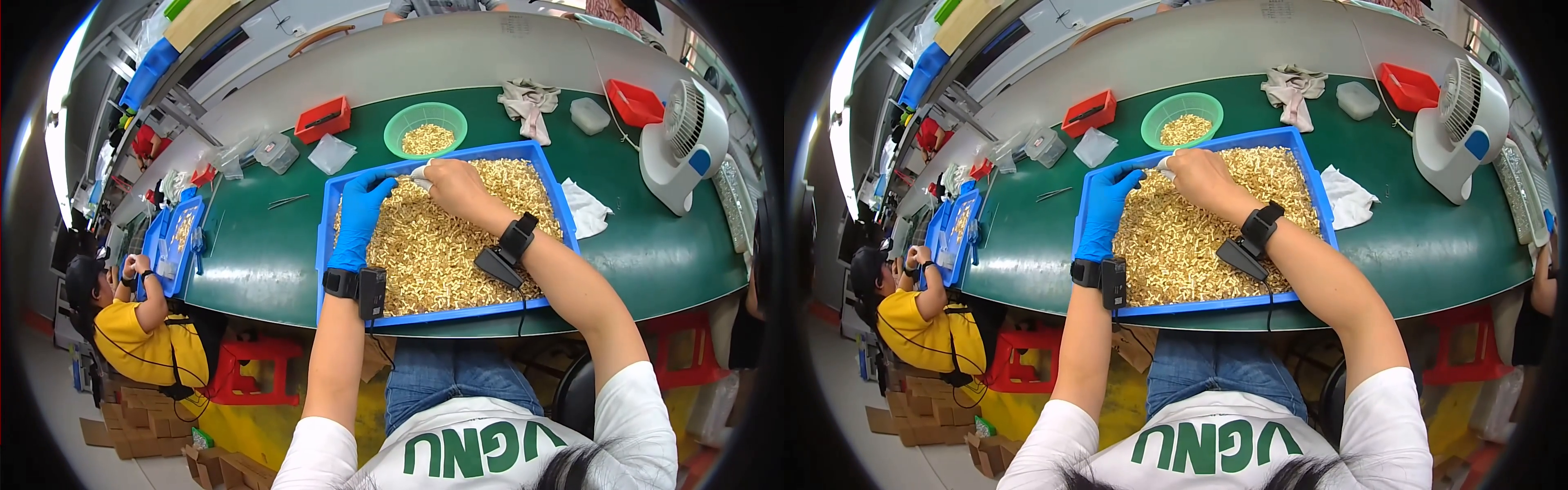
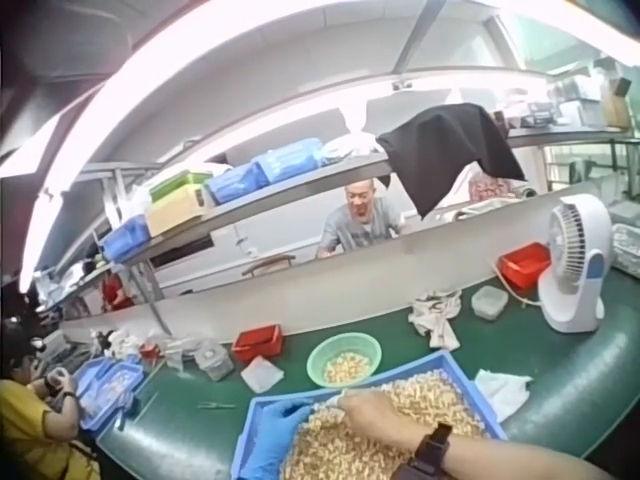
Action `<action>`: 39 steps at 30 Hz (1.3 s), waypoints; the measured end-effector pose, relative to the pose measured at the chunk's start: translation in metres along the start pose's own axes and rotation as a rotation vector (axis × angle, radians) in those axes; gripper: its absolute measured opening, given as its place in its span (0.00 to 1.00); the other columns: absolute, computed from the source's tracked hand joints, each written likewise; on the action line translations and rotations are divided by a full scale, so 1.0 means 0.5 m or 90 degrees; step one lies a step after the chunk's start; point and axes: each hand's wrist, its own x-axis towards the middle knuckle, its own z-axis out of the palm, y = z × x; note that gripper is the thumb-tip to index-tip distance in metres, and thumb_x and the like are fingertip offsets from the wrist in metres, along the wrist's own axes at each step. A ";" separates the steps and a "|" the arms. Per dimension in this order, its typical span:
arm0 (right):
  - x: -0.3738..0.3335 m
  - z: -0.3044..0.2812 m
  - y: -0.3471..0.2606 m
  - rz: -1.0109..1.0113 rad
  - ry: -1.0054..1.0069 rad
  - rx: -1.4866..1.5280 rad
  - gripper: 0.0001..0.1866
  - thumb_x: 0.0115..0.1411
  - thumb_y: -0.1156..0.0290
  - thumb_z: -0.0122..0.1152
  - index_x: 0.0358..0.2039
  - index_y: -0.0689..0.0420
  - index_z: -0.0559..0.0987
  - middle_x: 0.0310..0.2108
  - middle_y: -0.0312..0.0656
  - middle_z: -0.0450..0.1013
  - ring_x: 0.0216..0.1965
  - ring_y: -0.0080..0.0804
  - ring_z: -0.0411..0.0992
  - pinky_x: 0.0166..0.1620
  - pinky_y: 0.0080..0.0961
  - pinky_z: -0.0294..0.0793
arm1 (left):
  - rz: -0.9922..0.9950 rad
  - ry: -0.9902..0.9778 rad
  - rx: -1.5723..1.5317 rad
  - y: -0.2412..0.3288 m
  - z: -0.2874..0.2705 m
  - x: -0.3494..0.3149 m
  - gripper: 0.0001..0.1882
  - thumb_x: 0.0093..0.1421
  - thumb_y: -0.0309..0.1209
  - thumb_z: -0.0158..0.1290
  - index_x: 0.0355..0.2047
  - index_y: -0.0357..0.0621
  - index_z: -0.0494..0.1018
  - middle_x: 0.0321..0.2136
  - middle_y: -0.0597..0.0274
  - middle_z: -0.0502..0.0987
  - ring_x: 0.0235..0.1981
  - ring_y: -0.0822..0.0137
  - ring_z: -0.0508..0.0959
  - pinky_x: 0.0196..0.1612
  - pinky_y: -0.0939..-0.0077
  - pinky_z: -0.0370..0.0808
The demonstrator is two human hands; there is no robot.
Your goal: The person picks up a small metal component from a blue tray, inserts a tiny pin into it by hand, and places the assembled piece into a green bowl, repeating the process.
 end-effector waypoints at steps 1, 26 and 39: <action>-0.001 0.001 0.002 0.001 -0.016 -0.023 0.08 0.52 0.69 0.54 0.30 0.56 0.78 0.27 0.46 0.74 0.31 0.46 0.71 0.33 0.38 0.70 | -0.005 -0.018 -0.008 0.004 -0.001 0.000 0.10 0.55 0.26 0.51 0.37 0.35 0.75 0.28 0.65 0.76 0.28 0.77 0.72 0.34 0.84 0.70; 0.015 -0.009 -0.030 0.256 -0.124 0.670 0.16 0.55 0.74 0.56 0.43 0.67 0.69 0.20 0.42 0.73 0.17 0.23 0.71 0.19 0.17 0.70 | -0.053 -0.117 -0.306 -0.010 -0.011 0.008 0.12 0.56 0.25 0.50 0.40 0.34 0.72 0.37 0.58 0.75 0.34 0.71 0.74 0.40 0.79 0.72; -0.011 -0.155 0.060 -0.002 0.122 0.054 0.11 0.53 0.67 0.56 0.36 0.57 0.77 0.27 0.44 0.75 0.29 0.31 0.75 0.33 0.25 0.72 | -0.168 -0.037 -0.596 -0.074 -0.021 0.023 0.10 0.57 0.27 0.51 0.37 0.33 0.71 0.33 0.57 0.75 0.28 0.72 0.73 0.31 0.82 0.72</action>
